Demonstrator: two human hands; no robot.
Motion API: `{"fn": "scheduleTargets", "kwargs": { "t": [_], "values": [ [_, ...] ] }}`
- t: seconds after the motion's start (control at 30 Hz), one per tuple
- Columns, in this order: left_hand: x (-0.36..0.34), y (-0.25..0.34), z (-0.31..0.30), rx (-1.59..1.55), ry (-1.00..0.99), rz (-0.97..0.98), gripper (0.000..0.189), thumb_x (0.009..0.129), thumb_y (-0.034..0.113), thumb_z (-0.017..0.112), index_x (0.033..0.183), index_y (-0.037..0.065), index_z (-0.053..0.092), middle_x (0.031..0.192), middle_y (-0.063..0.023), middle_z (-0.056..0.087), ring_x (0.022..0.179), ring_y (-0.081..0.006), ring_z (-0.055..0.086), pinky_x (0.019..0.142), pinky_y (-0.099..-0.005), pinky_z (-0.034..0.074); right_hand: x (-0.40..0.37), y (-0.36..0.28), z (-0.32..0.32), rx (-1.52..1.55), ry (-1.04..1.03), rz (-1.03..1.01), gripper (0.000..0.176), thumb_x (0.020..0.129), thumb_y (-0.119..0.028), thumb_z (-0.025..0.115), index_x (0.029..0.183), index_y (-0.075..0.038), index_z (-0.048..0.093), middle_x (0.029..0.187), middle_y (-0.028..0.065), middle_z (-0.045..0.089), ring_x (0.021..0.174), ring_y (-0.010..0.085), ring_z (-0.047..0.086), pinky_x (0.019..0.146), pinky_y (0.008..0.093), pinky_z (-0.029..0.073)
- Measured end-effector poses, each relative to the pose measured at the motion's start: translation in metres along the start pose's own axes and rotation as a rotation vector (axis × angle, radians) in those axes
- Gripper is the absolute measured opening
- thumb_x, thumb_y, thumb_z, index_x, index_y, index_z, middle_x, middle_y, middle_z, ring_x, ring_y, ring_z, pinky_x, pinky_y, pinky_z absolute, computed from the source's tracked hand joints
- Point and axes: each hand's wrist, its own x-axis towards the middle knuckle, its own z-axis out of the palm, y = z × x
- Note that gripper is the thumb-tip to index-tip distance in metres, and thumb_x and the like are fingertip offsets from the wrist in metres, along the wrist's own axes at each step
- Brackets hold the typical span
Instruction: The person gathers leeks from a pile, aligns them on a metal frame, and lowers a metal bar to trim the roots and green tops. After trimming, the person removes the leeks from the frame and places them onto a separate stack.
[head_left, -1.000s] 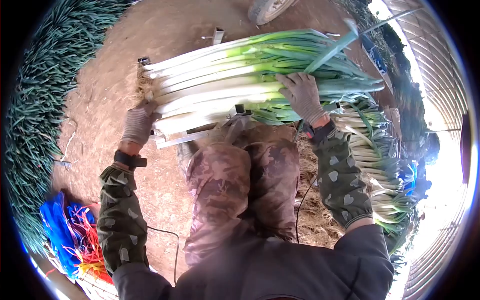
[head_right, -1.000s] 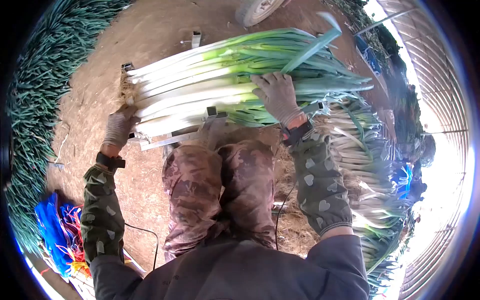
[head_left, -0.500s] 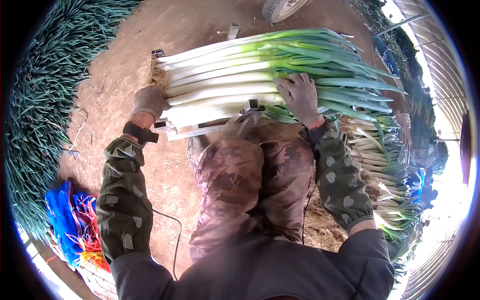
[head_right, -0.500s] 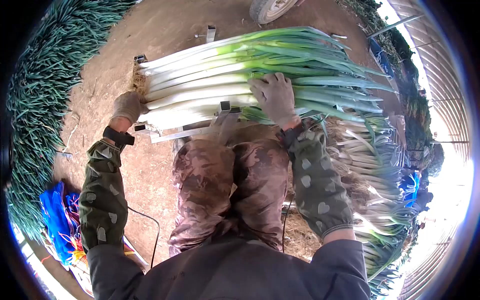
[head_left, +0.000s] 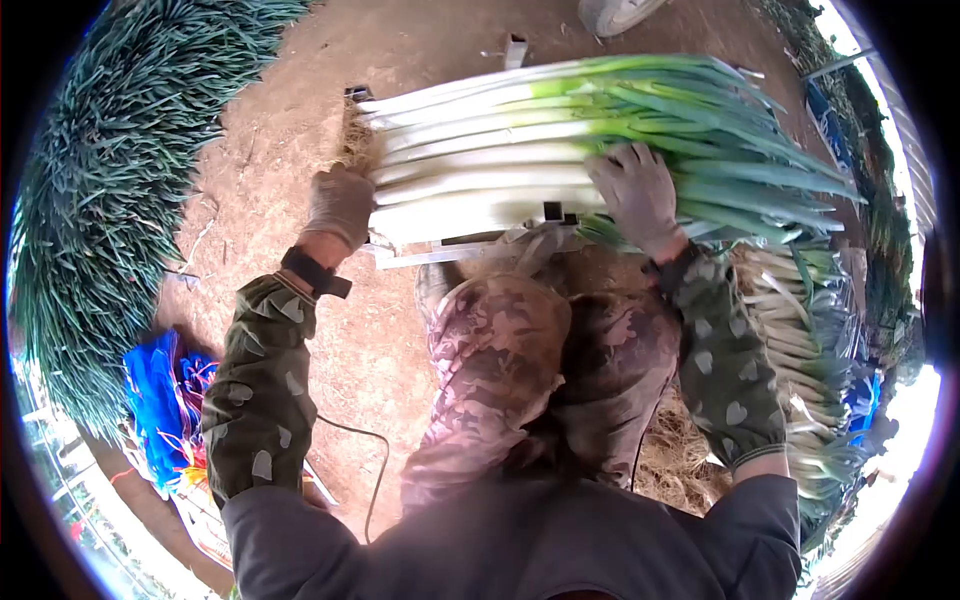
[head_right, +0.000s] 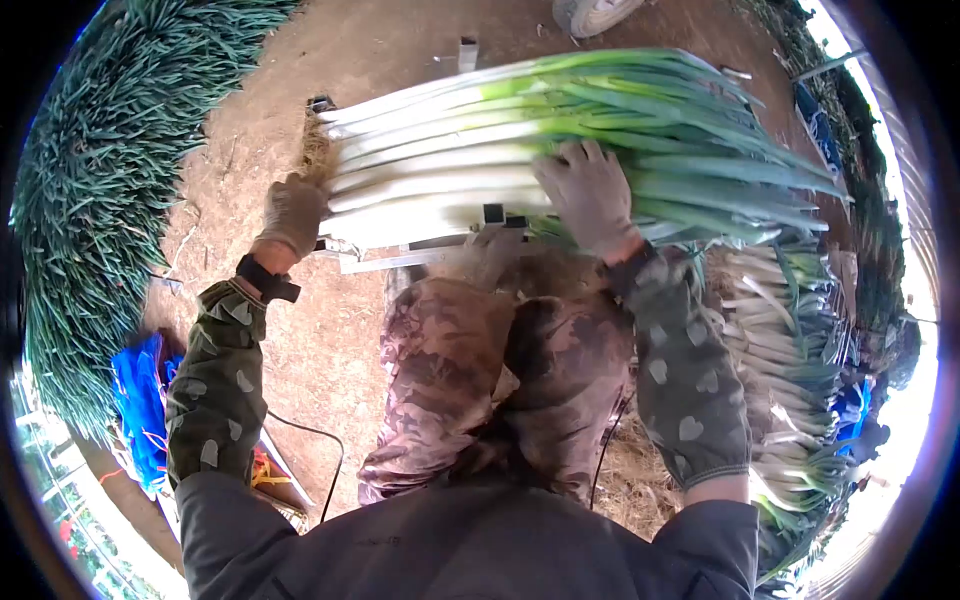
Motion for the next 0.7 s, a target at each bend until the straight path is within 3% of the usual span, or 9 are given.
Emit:
{"fn": "scheduleTargets", "kwargs": {
  "t": [0.1, 0.2, 0.23, 0.27, 0.37, 0.4, 0.57, 0.6, 0.7],
  "values": [
    [0.013, 0.006, -0.018, 0.065, -0.134, -0.046, 0.022, 0.084, 0.025, 0.078, 0.1, 0.011, 0.076, 0.105, -0.0099, 0.073, 0.103, -0.0292, 0.067, 0.08, -0.0508, 0.05, 0.013, 0.002, 0.002, -0.057, -0.058, 0.023, 0.018, 0.097, -0.029, 0.061, 0.103, -0.017, 0.073, 0.099, 0.005, 0.063, 0.102, 0.0289, 0.058, 0.088, 0.0437, 0.046],
    [0.007, 0.008, -0.05, -0.293, 0.189, -0.031, 0.026, 0.08, 0.022, 0.081, 0.103, 0.012, 0.075, 0.107, -0.0102, 0.07, 0.101, -0.03, 0.067, 0.082, -0.0513, 0.05, 0.007, -0.002, -0.001, -0.076, -0.074, 0.025, 0.017, 0.098, -0.029, 0.061, 0.102, -0.017, 0.071, 0.1, 0.0069, 0.063, 0.102, 0.0299, 0.058, 0.088, 0.0447, 0.046],
    [0.008, 0.014, -0.051, -0.575, 0.307, -0.075, 0.03, 0.079, 0.021, 0.083, 0.105, 0.009, 0.073, 0.111, -0.0126, 0.067, 0.102, -0.0332, 0.066, 0.083, -0.0508, 0.051, 0.003, -0.004, -0.001, -0.05, -0.059, 0.022, 0.016, 0.098, -0.029, 0.061, 0.102, -0.016, 0.071, 0.101, 0.0074, 0.063, 0.102, 0.0301, 0.058, 0.088, 0.0449, 0.046],
    [0.008, 0.021, -0.058, -0.867, 0.31, -0.115, 0.028, 0.083, 0.019, 0.081, 0.107, 0.007, 0.071, 0.113, -0.0132, 0.066, 0.104, -0.0362, 0.065, 0.085, -0.0472, 0.052, 0.003, -0.003, -0.002, -0.059, -0.068, 0.03, 0.016, 0.097, -0.028, 0.061, 0.102, -0.016, 0.07, 0.101, 0.0071, 0.063, 0.102, 0.0298, 0.058, 0.088, 0.045, 0.046],
    [0.013, 0.03, -0.017, -1.021, 0.669, -0.316, 0.03, 0.094, 0.023, 0.074, 0.117, 0.004, 0.067, 0.114, -0.0211, 0.064, 0.104, -0.0405, 0.063, 0.088, -0.0432, 0.053, 0.011, -0.004, 0.0, 0.005, -0.071, 0.049, 0.014, 0.096, -0.026, 0.061, 0.102, -0.017, 0.069, 0.101, 0.0064, 0.062, 0.102, 0.0293, 0.057, 0.089, 0.0457, 0.046],
    [0.01, 0.019, -0.003, -1.123, 0.647, -0.338, 0.039, 0.1, 0.028, 0.069, 0.129, 0.002, 0.064, 0.124, -0.0212, 0.065, 0.11, -0.0351, 0.064, 0.092, -0.0402, 0.053, 0.011, -0.006, 0.0, 0.006, -0.056, 0.047, 0.013, 0.096, -0.026, 0.061, 0.102, -0.016, 0.069, 0.102, 0.0065, 0.061, 0.102, 0.0295, 0.057, 0.089, 0.0458, 0.046],
    [-0.009, -0.02, 0.061, -2.043, 0.497, -0.481, 0.061, 0.108, 0.044, 0.053, 0.147, -0.003, 0.052, 0.15, -0.0101, 0.055, 0.136, -0.0203, 0.05, 0.116, -0.0342, 0.038, 0.009, -0.01, 0.008, -0.021, -0.03, 0.023, 0.014, 0.095, -0.022, 0.061, 0.105, -0.014, 0.068, 0.102, 0.0084, 0.059, 0.102, 0.0319, 0.056, 0.089, 0.0472, 0.046],
    [-0.009, -0.013, 0.059, -2.093, 0.525, -0.371, 0.064, 0.109, 0.048, 0.05, 0.149, -0.001, 0.05, 0.151, -0.0098, 0.054, 0.141, -0.0208, 0.046, 0.121, -0.0342, 0.03, 0.01, -0.01, 0.008, -0.023, -0.015, 0.022, 0.014, 0.095, -0.022, 0.061, 0.105, -0.014, 0.068, 0.102, 0.0087, 0.059, 0.102, 0.0323, 0.056, 0.089, 0.0474, 0.046],
    [-0.009, -0.005, 0.051, -2.008, 0.505, -0.36, 0.07, 0.11, 0.053, 0.041, 0.154, -0.001, 0.043, 0.157, -0.0114, 0.047, 0.146, -0.0218, 0.04, 0.123, -0.0345, 0.027, 0.012, -0.01, 0.008, -0.045, -0.031, 0.014, 0.013, 0.095, -0.021, 0.061, 0.102, -0.012, 0.067, 0.101, 0.0102, 0.06, 0.102, 0.0327, 0.056, 0.089, 0.0467, 0.046]
  ]
}}
